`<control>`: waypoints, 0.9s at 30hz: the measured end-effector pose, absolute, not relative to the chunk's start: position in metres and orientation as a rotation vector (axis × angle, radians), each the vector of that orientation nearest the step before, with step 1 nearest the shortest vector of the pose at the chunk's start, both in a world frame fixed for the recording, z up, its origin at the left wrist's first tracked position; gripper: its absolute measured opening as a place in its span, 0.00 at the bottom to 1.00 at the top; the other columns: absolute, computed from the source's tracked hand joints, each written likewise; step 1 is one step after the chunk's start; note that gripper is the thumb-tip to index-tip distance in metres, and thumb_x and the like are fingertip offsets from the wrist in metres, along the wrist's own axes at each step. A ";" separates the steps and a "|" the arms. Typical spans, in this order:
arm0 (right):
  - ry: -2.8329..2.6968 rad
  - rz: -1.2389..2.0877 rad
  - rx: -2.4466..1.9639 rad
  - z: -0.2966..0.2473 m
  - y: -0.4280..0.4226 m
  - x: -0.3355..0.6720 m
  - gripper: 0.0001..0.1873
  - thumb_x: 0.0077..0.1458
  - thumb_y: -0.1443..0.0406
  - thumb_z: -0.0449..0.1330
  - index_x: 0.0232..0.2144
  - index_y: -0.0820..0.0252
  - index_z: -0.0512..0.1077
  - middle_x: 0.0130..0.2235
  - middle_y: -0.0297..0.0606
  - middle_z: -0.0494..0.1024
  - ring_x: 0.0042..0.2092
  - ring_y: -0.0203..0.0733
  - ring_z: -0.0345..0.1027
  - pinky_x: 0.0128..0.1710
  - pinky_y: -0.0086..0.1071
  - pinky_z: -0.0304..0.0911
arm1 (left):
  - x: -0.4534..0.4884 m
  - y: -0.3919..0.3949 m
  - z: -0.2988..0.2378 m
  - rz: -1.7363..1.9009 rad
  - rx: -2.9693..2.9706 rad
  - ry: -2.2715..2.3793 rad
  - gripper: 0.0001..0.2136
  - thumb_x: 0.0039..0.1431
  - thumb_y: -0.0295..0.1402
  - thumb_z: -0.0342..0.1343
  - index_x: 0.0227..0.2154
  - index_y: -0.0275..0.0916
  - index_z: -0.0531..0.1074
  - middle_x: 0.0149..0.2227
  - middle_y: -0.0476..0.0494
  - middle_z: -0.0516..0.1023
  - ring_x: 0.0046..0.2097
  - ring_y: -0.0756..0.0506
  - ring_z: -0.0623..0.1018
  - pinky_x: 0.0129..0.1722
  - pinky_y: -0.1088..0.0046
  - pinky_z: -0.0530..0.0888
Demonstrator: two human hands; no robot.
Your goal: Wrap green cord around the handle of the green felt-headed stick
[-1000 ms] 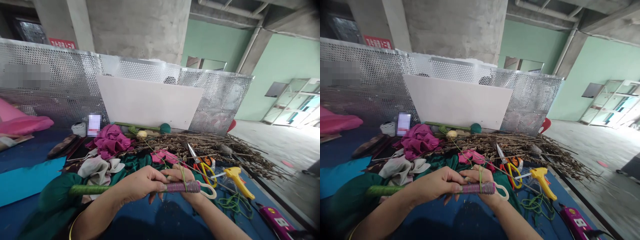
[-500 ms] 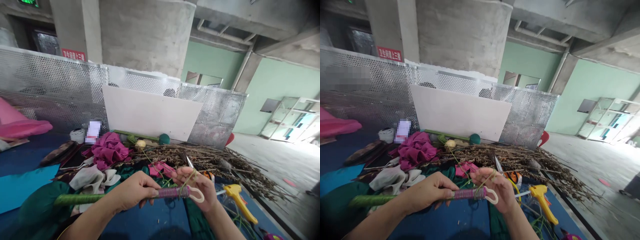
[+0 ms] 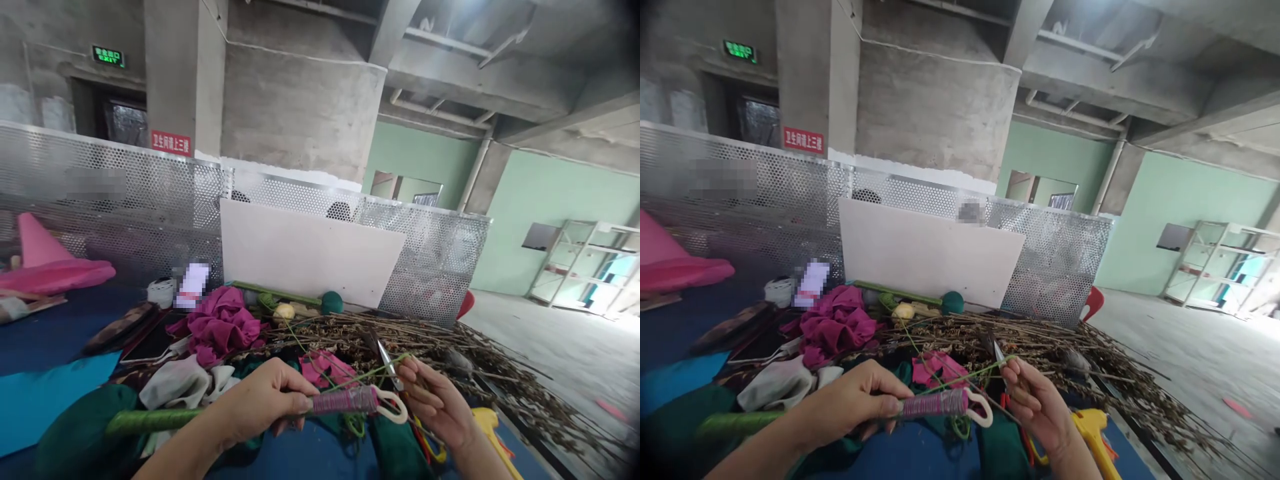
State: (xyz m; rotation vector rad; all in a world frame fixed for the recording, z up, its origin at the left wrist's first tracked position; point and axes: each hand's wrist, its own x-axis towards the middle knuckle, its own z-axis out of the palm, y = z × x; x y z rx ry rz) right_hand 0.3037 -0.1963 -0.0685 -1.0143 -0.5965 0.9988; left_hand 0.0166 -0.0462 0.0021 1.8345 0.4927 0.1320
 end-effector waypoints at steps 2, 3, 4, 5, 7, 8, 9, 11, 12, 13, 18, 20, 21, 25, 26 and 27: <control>-0.523 0.904 -1.117 -0.075 -0.193 0.310 0.15 0.42 0.61 0.69 0.28 0.64 0.69 0.27 0.32 0.70 0.16 0.22 0.53 0.15 0.20 0.58 | 0.014 -0.047 0.005 0.136 1.830 0.490 0.15 0.47 0.36 0.55 0.33 0.33 0.82 0.23 0.45 0.75 0.19 0.55 0.62 0.18 0.79 0.56; -0.479 0.830 -1.172 -0.078 -0.193 0.313 0.15 0.41 0.63 0.68 0.30 0.64 0.70 0.29 0.35 0.72 0.19 0.27 0.60 0.20 0.23 0.63 | 0.013 -0.047 0.007 0.143 1.826 0.483 0.15 0.48 0.36 0.55 0.33 0.32 0.82 0.23 0.45 0.75 0.19 0.55 0.62 0.18 0.79 0.57; -0.436 0.735 -1.232 -0.080 -0.193 0.317 0.15 0.41 0.64 0.67 0.32 0.63 0.70 0.31 0.37 0.73 0.24 0.32 0.66 0.24 0.27 0.67 | 0.012 -0.047 0.009 0.141 1.826 0.471 0.14 0.48 0.35 0.56 0.33 0.32 0.82 0.23 0.44 0.75 0.19 0.55 0.63 0.19 0.79 0.58; -0.397 0.621 -1.292 -0.082 -0.194 0.321 0.16 0.40 0.64 0.67 0.34 0.62 0.70 0.33 0.38 0.73 0.29 0.37 0.70 0.29 0.30 0.69 | 0.011 -0.047 0.011 0.148 1.824 0.457 0.14 0.49 0.35 0.56 0.33 0.32 0.82 0.23 0.45 0.75 0.19 0.55 0.63 0.19 0.79 0.59; -0.354 0.364 -1.402 -0.082 -0.199 0.328 0.21 0.40 0.62 0.66 0.39 0.59 0.68 0.38 0.39 0.73 0.39 0.44 0.71 0.38 0.36 0.69 | 0.010 -0.047 0.014 0.130 1.819 0.433 0.14 0.50 0.34 0.56 0.35 0.33 0.82 0.24 0.45 0.75 0.19 0.55 0.63 0.20 0.79 0.61; -0.357 0.239 -1.449 -0.079 -0.201 0.329 0.23 0.40 0.60 0.66 0.41 0.59 0.68 0.41 0.40 0.73 0.43 0.48 0.70 0.43 0.40 0.68 | 0.010 -0.048 0.016 0.118 1.813 0.429 0.14 0.50 0.34 0.56 0.35 0.34 0.82 0.24 0.45 0.75 0.19 0.55 0.63 0.20 0.79 0.61; -0.378 0.130 -1.487 -0.075 -0.203 0.329 0.26 0.41 0.59 0.66 0.44 0.59 0.68 0.44 0.41 0.73 0.47 0.51 0.68 0.48 0.44 0.64 | 0.010 -0.049 0.016 0.108 1.806 0.430 0.13 0.49 0.33 0.56 0.34 0.34 0.82 0.24 0.46 0.75 0.19 0.55 0.63 0.20 0.79 0.61; -0.471 -0.006 -1.529 -0.064 -0.206 0.321 0.26 0.40 0.58 0.67 0.44 0.60 0.71 0.46 0.44 0.73 0.51 0.55 0.64 0.55 0.48 0.57 | 0.009 -0.051 0.016 0.106 1.795 0.433 0.13 0.48 0.33 0.56 0.32 0.34 0.82 0.22 0.46 0.74 0.18 0.55 0.63 0.19 0.80 0.60; -0.566 -0.010 -1.543 -0.058 -0.206 0.311 0.24 0.40 0.58 0.67 0.41 0.59 0.73 0.46 0.44 0.74 0.52 0.56 0.65 0.57 0.48 0.55 | 0.009 -0.052 0.015 0.107 1.792 0.430 0.13 0.47 0.32 0.55 0.31 0.34 0.83 0.22 0.47 0.73 0.18 0.55 0.63 0.18 0.80 0.60; -0.702 0.033 -1.557 -0.053 -0.205 0.299 0.21 0.41 0.58 0.67 0.39 0.59 0.76 0.46 0.44 0.75 0.52 0.56 0.65 0.57 0.46 0.55 | 0.010 -0.053 0.014 0.110 1.792 0.426 0.13 0.47 0.32 0.55 0.32 0.35 0.83 0.22 0.47 0.73 0.18 0.55 0.62 0.18 0.80 0.60; -1.444 0.655 -1.413 -0.046 -0.193 0.219 0.30 0.48 0.61 0.66 0.55 0.49 0.69 0.57 0.39 0.71 0.58 0.49 0.63 0.57 0.38 0.58 | 0.009 -0.057 0.013 0.109 1.810 0.382 0.12 0.47 0.31 0.55 0.31 0.36 0.82 0.21 0.48 0.73 0.18 0.55 0.62 0.18 0.80 0.59; -1.424 0.835 -1.377 -0.047 -0.188 0.199 0.29 0.47 0.61 0.68 0.53 0.51 0.71 0.50 0.38 0.76 0.50 0.46 0.70 0.50 0.35 0.64 | 0.008 -0.058 0.016 0.099 1.810 0.381 0.13 0.47 0.31 0.55 0.32 0.36 0.82 0.21 0.48 0.73 0.18 0.55 0.61 0.18 0.80 0.58; -1.386 0.892 -1.386 -0.048 -0.185 0.195 0.21 0.47 0.60 0.68 0.46 0.55 0.75 0.42 0.38 0.79 0.42 0.44 0.72 0.43 0.33 0.66 | 0.008 -0.059 0.017 0.094 1.812 0.387 0.13 0.47 0.31 0.55 0.33 0.36 0.82 0.22 0.48 0.73 0.18 0.55 0.61 0.18 0.80 0.59; -1.220 0.974 -1.389 -0.050 -0.183 0.212 0.22 0.53 0.49 0.60 0.19 0.60 0.68 0.17 0.29 0.64 0.19 0.31 0.55 0.20 0.26 0.53 | 0.012 -0.061 0.017 0.065 1.872 0.374 0.13 0.48 0.32 0.55 0.33 0.33 0.82 0.22 0.47 0.73 0.19 0.54 0.63 0.20 0.79 0.60; -1.190 0.988 -1.378 -0.051 -0.184 0.220 0.24 0.53 0.47 0.59 0.19 0.60 0.65 0.16 0.27 0.59 0.18 0.30 0.49 0.18 0.25 0.49 | 0.015 -0.061 0.015 0.051 1.871 0.375 0.13 0.49 0.32 0.55 0.33 0.33 0.82 0.22 0.48 0.73 0.19 0.54 0.63 0.20 0.78 0.60; -1.165 0.994 -1.377 -0.051 -0.185 0.228 0.25 0.53 0.46 0.57 0.19 0.59 0.64 0.16 0.25 0.56 0.17 0.29 0.44 0.17 0.25 0.44 | 0.018 -0.062 0.011 0.024 1.870 0.374 0.13 0.49 0.32 0.55 0.34 0.34 0.82 0.22 0.48 0.73 0.19 0.54 0.63 0.20 0.78 0.61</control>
